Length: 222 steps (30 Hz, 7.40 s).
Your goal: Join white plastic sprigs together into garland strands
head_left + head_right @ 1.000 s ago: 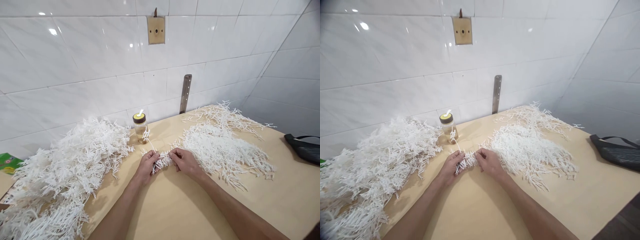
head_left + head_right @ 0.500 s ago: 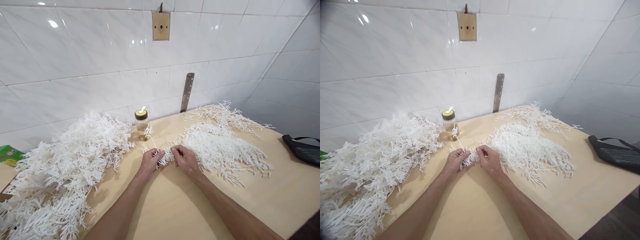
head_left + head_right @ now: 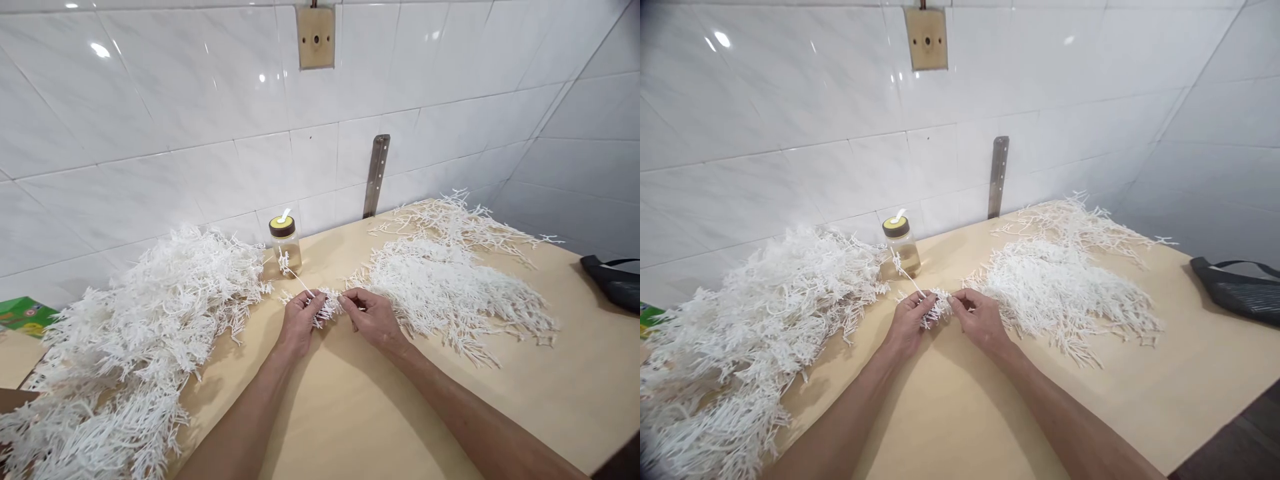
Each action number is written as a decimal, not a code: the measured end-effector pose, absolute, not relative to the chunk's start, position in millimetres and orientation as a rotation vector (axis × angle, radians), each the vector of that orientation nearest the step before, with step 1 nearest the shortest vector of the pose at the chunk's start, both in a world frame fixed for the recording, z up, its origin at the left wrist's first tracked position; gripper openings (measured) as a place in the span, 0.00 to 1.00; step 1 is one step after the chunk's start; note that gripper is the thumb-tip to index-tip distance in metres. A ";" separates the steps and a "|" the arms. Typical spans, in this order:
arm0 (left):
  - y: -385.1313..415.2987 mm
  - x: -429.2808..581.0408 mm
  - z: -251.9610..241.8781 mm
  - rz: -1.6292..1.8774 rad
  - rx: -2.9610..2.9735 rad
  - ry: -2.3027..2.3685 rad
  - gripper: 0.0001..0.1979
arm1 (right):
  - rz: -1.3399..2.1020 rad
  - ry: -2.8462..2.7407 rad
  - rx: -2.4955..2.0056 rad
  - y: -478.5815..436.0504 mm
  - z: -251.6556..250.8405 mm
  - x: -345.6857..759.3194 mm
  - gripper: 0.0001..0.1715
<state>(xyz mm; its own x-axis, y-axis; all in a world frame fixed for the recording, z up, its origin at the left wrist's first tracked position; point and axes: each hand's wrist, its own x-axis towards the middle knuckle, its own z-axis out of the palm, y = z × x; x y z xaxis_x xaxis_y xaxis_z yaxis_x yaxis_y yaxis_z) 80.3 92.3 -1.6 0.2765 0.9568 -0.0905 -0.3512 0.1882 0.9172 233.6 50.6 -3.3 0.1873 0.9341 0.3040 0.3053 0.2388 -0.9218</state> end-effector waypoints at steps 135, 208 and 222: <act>83.2 89.8 4.3 1.004 1.215 1.105 0.20 | 0.914 -1.528 -1.557 44.9 30.8 247.4 0.13; 86.7 81.6 2.6 1.062 1.256 1.042 0.18 | 0.708 -1.877 -1.442 29.1 31.7 226.6 0.03; 80.1 84.0 2.6 0.825 1.500 0.939 0.17 | 0.626 -1.734 -1.565 43.1 34.4 271.5 0.13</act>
